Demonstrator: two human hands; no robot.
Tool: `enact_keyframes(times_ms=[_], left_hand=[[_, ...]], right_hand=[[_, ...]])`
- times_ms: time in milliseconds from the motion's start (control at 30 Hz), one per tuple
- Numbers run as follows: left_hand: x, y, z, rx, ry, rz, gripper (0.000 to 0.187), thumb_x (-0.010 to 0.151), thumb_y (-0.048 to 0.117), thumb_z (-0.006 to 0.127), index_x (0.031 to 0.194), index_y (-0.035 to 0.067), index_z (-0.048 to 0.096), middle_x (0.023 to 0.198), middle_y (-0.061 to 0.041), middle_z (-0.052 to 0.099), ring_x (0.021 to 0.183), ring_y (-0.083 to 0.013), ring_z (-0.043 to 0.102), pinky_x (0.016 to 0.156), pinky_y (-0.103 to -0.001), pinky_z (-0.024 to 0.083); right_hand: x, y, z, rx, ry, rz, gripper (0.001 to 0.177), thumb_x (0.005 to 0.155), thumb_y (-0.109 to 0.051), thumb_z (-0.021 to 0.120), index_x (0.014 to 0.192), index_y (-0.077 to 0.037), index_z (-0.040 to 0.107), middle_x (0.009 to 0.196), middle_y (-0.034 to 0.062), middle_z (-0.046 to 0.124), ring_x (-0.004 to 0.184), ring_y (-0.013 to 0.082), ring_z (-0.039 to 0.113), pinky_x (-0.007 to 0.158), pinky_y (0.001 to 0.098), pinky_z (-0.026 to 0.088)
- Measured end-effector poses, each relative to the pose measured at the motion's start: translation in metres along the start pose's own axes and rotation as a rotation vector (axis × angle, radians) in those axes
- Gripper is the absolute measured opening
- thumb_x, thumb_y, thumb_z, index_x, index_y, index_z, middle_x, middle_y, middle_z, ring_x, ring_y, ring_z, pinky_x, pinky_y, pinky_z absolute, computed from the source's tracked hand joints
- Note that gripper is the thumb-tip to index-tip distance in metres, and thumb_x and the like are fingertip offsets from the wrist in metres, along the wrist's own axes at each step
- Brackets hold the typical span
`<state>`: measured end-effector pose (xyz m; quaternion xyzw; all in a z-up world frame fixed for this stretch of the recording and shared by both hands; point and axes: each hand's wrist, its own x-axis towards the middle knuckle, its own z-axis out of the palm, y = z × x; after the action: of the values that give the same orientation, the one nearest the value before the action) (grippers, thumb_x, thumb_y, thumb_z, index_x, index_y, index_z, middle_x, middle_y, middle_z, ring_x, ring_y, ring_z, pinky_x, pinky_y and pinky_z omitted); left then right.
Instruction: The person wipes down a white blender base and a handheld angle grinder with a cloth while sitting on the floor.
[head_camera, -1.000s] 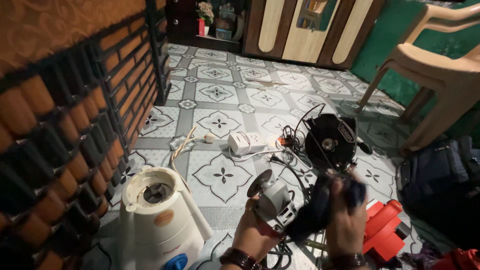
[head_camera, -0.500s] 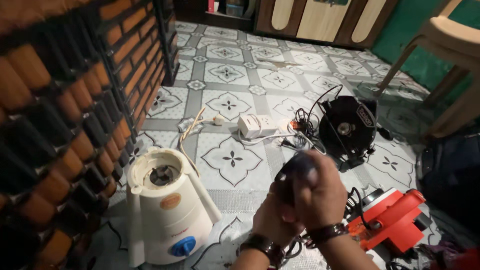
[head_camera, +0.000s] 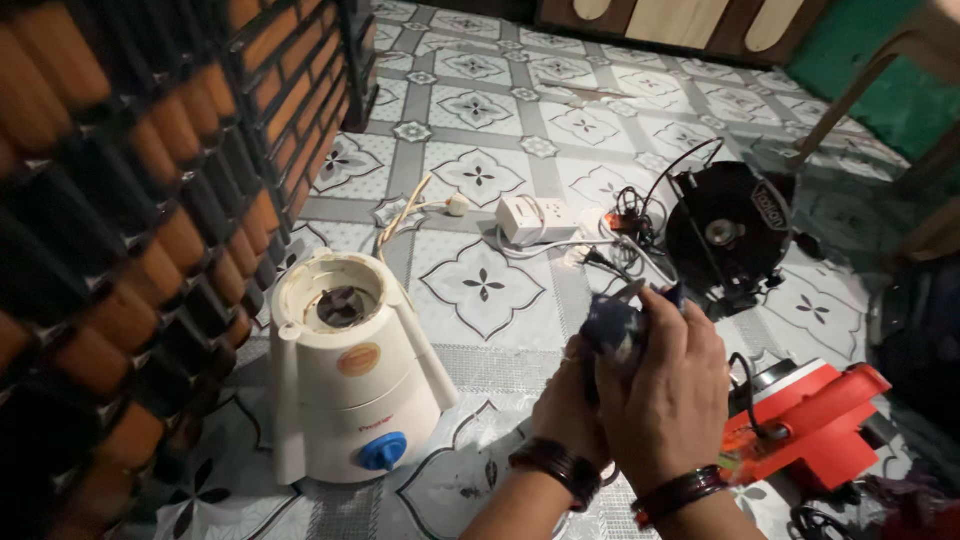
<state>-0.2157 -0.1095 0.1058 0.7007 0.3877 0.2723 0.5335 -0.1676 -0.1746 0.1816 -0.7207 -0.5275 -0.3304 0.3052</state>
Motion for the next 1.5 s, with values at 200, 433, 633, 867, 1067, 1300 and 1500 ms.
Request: enact_keyframes(times_ms=[200, 433, 633, 867, 1067, 1300, 1500], left_hand=[[-0.001, 0.016, -0.005, 0.027, 0.011, 0.063, 0.058, 0.076, 0.035, 0.069, 0.127, 0.013, 0.053, 0.103, -0.018, 0.076, 0.101, -0.0400, 0.071, 0.084, -0.048, 0.058], [-0.006, 0.033, -0.002, 0.107, 0.022, 0.066, 0.082, 0.060, 0.025, 0.087, 0.131, 0.014, 0.047, 0.104, -0.015, 0.074, 0.101, -0.0369, 0.071, 0.087, -0.045, 0.057], [-0.009, 0.024, 0.004, 0.089, 0.000, 0.044, 0.084, 0.060, 0.028, 0.087, 0.131, 0.013, 0.046, 0.108, -0.017, 0.074, 0.105, -0.0376, 0.070, 0.089, -0.045, 0.057], [0.002, -0.011, 0.011, -0.007, 0.133, -0.018, 0.060, 0.092, 0.054, 0.053, 0.136, 0.014, 0.053, 0.113, -0.020, 0.071, 0.108, -0.0438, 0.066, 0.087, -0.052, 0.055], [-0.001, 0.030, -0.008, 0.140, 0.008, 0.043, 0.065, 0.069, 0.031, 0.079, 0.123, 0.010, 0.051, 0.101, -0.016, 0.075, 0.101, -0.0376, 0.071, 0.084, -0.046, 0.058], [-0.004, 0.028, -0.008, 0.141, 0.026, -0.016, 0.084, 0.060, 0.021, 0.088, 0.132, 0.013, 0.046, 0.103, -0.015, 0.073, 0.102, -0.0383, 0.070, 0.088, -0.045, 0.056], [-0.014, 0.022, -0.006, 0.040, 0.069, 0.013, 0.082, 0.063, 0.025, 0.085, 0.135, 0.017, 0.046, 0.108, -0.017, 0.073, 0.104, -0.0404, 0.069, 0.088, -0.047, 0.055]], right_hand=[[0.014, 0.021, 0.008, 0.128, -0.065, 0.104, 0.040, 0.081, -0.024, 0.076, 0.115, -0.008, 0.062, 0.119, 0.0185, 0.060, 0.114, 0.0399, 0.055, 0.093, 0.0461, 0.047], [0.031, 0.082, 0.034, 0.988, -0.196, 0.699, 0.026, 0.096, -0.024, 0.065, 0.114, -0.005, 0.061, 0.093, 0.0021, 0.065, 0.081, 0.0123, 0.060, 0.069, 0.0282, 0.049], [0.023, 0.077, 0.026, 0.742, -0.203, 0.719, 0.024, 0.100, -0.023, 0.061, 0.117, -0.006, 0.061, 0.094, 0.0082, 0.064, 0.081, 0.0216, 0.062, 0.074, 0.0367, 0.050], [-0.009, 0.010, 0.003, 0.154, -0.078, 0.121, 0.079, 0.078, -0.033, 0.074, 0.147, -0.005, 0.047, 0.109, 0.0239, 0.060, 0.093, 0.0411, 0.061, 0.076, 0.0481, 0.050], [0.009, 0.048, 0.032, 0.150, -0.148, 0.278, 0.042, 0.094, -0.037, 0.068, 0.125, -0.009, 0.062, 0.113, 0.0159, 0.070, 0.103, 0.0358, 0.066, 0.081, 0.0483, 0.046], [0.014, 0.123, 0.073, 0.622, -0.237, 0.399, 0.032, 0.101, -0.020, 0.048, 0.118, -0.001, 0.066, 0.114, 0.0235, 0.067, 0.103, 0.0423, 0.061, 0.088, 0.0433, 0.048], [-0.018, 0.105, 0.059, 0.393, -0.091, 0.234, 0.032, 0.104, -0.014, 0.046, 0.130, -0.003, 0.061, 0.130, 0.0218, 0.064, 0.115, 0.0396, 0.063, 0.097, 0.0415, 0.049]])
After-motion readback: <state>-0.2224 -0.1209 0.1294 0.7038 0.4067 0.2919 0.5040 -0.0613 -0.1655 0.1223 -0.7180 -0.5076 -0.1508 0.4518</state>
